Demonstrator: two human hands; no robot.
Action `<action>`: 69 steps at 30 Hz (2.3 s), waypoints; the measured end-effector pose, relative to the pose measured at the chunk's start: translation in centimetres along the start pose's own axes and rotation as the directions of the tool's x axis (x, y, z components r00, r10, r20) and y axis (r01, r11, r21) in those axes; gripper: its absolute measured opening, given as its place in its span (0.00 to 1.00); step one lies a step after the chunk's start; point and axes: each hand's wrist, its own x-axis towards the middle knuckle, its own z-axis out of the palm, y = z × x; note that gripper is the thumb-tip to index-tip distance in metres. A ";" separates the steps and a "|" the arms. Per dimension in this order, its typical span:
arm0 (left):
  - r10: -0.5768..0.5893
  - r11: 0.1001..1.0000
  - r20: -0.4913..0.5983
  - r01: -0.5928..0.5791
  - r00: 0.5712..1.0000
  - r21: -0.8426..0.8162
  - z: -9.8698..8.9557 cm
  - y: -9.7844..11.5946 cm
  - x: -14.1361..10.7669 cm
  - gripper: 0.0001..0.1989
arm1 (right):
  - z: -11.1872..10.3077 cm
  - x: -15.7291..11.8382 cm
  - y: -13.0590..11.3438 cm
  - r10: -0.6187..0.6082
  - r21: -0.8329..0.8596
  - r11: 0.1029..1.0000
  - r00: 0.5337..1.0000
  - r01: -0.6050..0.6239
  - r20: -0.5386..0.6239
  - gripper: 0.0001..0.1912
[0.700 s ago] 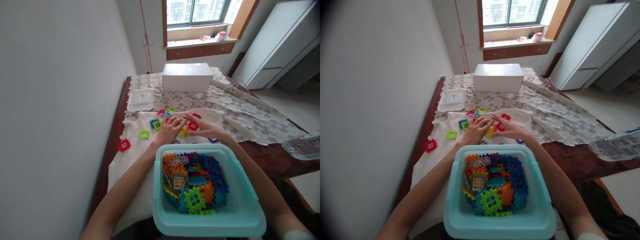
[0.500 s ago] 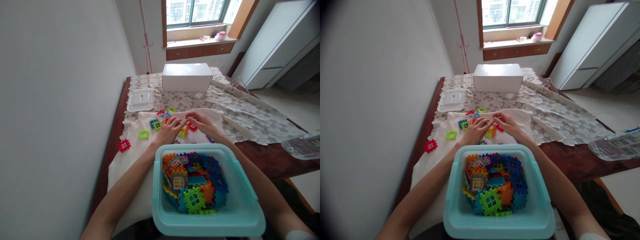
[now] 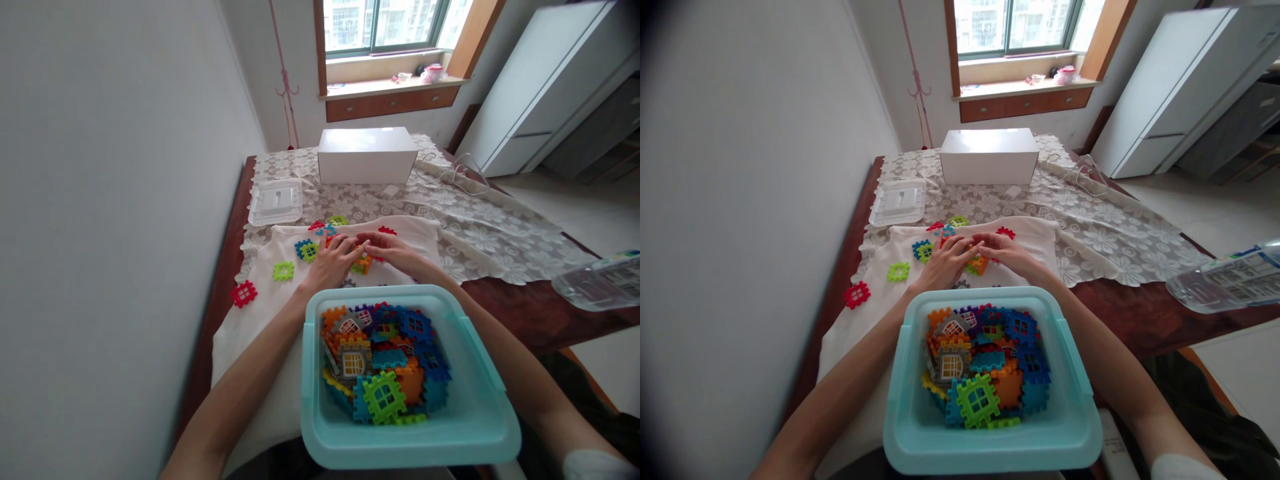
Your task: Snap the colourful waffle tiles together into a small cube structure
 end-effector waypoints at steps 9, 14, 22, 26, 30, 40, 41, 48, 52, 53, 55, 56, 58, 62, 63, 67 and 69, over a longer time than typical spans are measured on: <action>-0.005 1.000 0.007 0.005 1.000 0.031 0.1 0.1 0.0 0.25 | -0.1 0.2 0.1 -0.034 0.055 0.998 0.998 0.030 0.057 0.30; 0.008 0.999 -0.007 -0.008 1.000 0.047 0.2 0.0 -0.1 0.26 | -0.1 0.2 0.0 -0.057 0.028 0.998 0.997 0.055 0.060 0.29; -0.012 0.999 -0.013 0.013 1.000 0.034 0.2 0.1 0.0 0.24 | 0.1 0.2 -0.3 -0.090 0.027 0.996 0.994 0.088 0.064 0.30; -0.008 1.000 -0.009 0.008 1.000 0.028 0.2 0.1 0.0 0.25 | 0.5 0.2 -0.6 -0.105 0.037 0.994 0.992 0.102 0.069 0.29; -0.015 1.000 0.005 0.015 1.000 0.019 0.0 0.1 -0.1 0.25 | 0.3 0.4 -0.4 -0.104 0.024 0.995 0.991 0.102 0.088 0.30; -0.056 0.998 0.054 0.056 0.997 0.000 -0.4 0.3 0.0 0.28 | -3.2 -0.7 -0.6 -0.056 0.004 0.998 0.949 0.058 0.311 0.42; -0.060 0.998 0.056 0.060 0.997 0.000 -0.4 0.3 0.0 0.28 | -3.3 -0.8 -0.5 -0.051 -0.017 0.998 0.949 0.060 0.311 0.42; -0.060 0.998 0.050 0.061 0.997 -0.013 -0.5 0.3 0.0 0.27 | -2.2 0.0 0.0 -0.039 0.008 0.999 0.968 0.038 0.248 0.39; -0.057 0.998 0.041 0.058 0.998 -0.012 -0.7 0.4 0.0 0.26 | -1.9 0.2 0.3 -0.073 0.054 0.997 0.966 0.061 0.246 0.35; -0.053 0.999 0.037 0.054 0.998 -0.009 -0.7 0.4 0.0 0.26 | -1.9 0.2 0.4 -0.087 0.065 0.995 0.965 0.073 0.249 0.34; -0.049 0.999 0.029 0.049 0.998 -0.008 -0.8 0.4 0.1 0.25 | -1.9 0.2 0.7 -0.117 0.077 0.992 0.961 0.101 0.251 0.33; -0.050 0.999 0.026 0.050 0.998 -0.011 -0.8 0.4 0.1 0.25 | -1.9 0.2 0.9 -0.129 0.077 0.991 0.959 0.113 0.252 0.33; -0.053 0.998 0.022 0.054 0.998 -0.020 -0.8 0.4 0.1 0.25 | -2.0 0.3 1.2 -0.137 0.058 0.990 0.958 0.126 0.252 0.34; -0.059 0.998 0.021 0.060 0.998 -0.024 -0.8 0.4 0.1 0.26 | -2.3 0.3 1.5 -0.120 -0.052 0.989 0.966 0.135 0.228 0.34; -0.060 0.998 0.023 0.061 0.998 -0.024 -0.8 0.4 0.1 0.26 | -2.4 0.3 1.5 -0.118 -0.074 0.988 0.968 0.138 0.223 0.34; -0.059 0.998 0.028 0.060 0.998 -0.018 -0.9 0.5 0.1 0.25 | -2.7 0.3 1.5 -0.138 -0.100 0.982 0.967 0.162 0.214 0.34; -0.062 0.998 0.029 0.062 0.998 -0.016 -0.9 0.5 0.1 0.25 | -2.6 0.3 1.5 -0.144 -0.093 0.982 0.967 0.166 0.209 0.35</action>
